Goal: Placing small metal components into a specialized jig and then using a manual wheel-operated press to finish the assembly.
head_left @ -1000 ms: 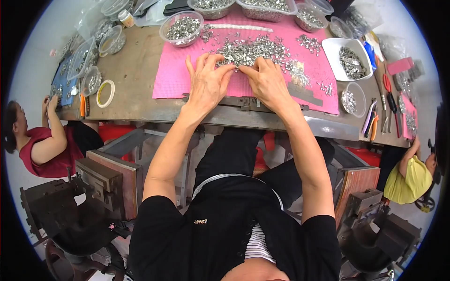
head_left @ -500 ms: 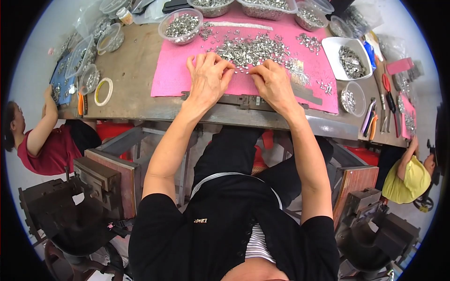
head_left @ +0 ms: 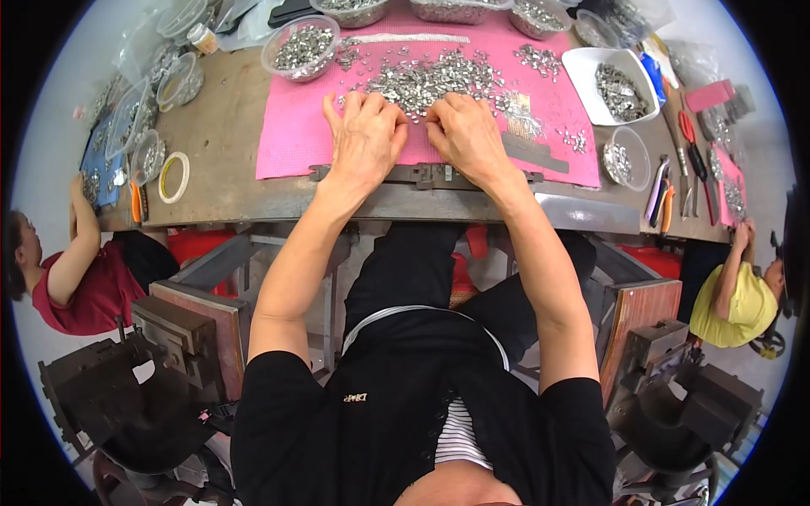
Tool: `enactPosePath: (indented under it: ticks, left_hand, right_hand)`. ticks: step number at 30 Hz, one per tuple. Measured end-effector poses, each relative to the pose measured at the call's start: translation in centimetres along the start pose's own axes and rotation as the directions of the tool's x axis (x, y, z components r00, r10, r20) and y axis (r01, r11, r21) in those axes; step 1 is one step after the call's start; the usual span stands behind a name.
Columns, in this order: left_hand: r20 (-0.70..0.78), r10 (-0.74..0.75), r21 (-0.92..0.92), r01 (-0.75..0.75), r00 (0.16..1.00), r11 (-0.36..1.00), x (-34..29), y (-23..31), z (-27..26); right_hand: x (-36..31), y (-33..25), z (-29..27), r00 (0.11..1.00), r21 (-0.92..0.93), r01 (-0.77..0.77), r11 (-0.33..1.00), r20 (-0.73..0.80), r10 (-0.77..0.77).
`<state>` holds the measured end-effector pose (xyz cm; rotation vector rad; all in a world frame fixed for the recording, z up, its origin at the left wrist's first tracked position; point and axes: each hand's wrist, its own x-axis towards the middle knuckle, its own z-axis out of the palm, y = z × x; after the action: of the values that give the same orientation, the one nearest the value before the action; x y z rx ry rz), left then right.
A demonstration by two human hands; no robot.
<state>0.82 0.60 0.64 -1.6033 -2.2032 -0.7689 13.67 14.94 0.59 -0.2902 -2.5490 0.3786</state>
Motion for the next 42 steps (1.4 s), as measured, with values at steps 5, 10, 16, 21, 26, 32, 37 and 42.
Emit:
enactPosePath:
  ticks: [5, 10, 16, 21, 26, 32, 37, 42]
  left_hand:
    - [0.019, 0.01, -0.019, -0.01, 1.0, 1.0, 0.2, -0.3, -0.1]
    - [0.0, 0.021, -0.039, -0.021, 1.0, 0.999, 0.1, -0.3, 0.1]
    - [0.022, -0.008, -0.039, 0.009, 1.0, 0.999, 0.1, -0.1, 0.1]
    - [0.014, 0.002, -0.061, -0.001, 1.0, 0.998, 0.0, 0.2, 0.0]
    - [-0.026, 0.102, -0.344, -0.105, 0.994, 0.933, -0.7, 3.8, -0.2]
    - [0.003, 0.18, -0.424, -0.161, 0.984, 0.891, -1.0, 6.8, 0.9]
    - [0.025, 0.197, -0.393, -0.171, 0.98, 0.903, -1.0, 7.5, 1.6]
    - [0.026, 0.221, -0.412, -0.191, 0.975, 0.891, -1.2, 7.5, 1.6]
  right_hand:
    - [-0.2, 0.4, -1.1, 0.999, -0.005, 0.023, 1.0, 0.034, -0.023]
    - [-0.6, 0.9, -1.8, 0.998, 0.104, -0.048, 0.993, 0.042, 0.043]
    - [-0.6, 0.2, -0.3, 0.996, -0.021, 0.016, 1.0, -0.083, -0.018]
    - [-0.8, 0.8, -1.6, 0.998, 0.04, 0.015, 0.999, -0.061, -0.013]
    - [-3.7, 1.2, -6.5, 0.972, 0.334, -0.235, 0.913, 0.058, 0.23]
    - [-8.1, 0.8, -7.3, 0.988, 0.248, -0.151, 0.957, 0.006, 0.155]
    - [-8.9, 0.2, -6.6, 0.997, 0.078, -0.063, 0.995, -0.037, 0.066]
    - [-9.4, 0.5, -6.7, 0.993, 0.128, -0.052, 0.99, -0.098, 0.064]
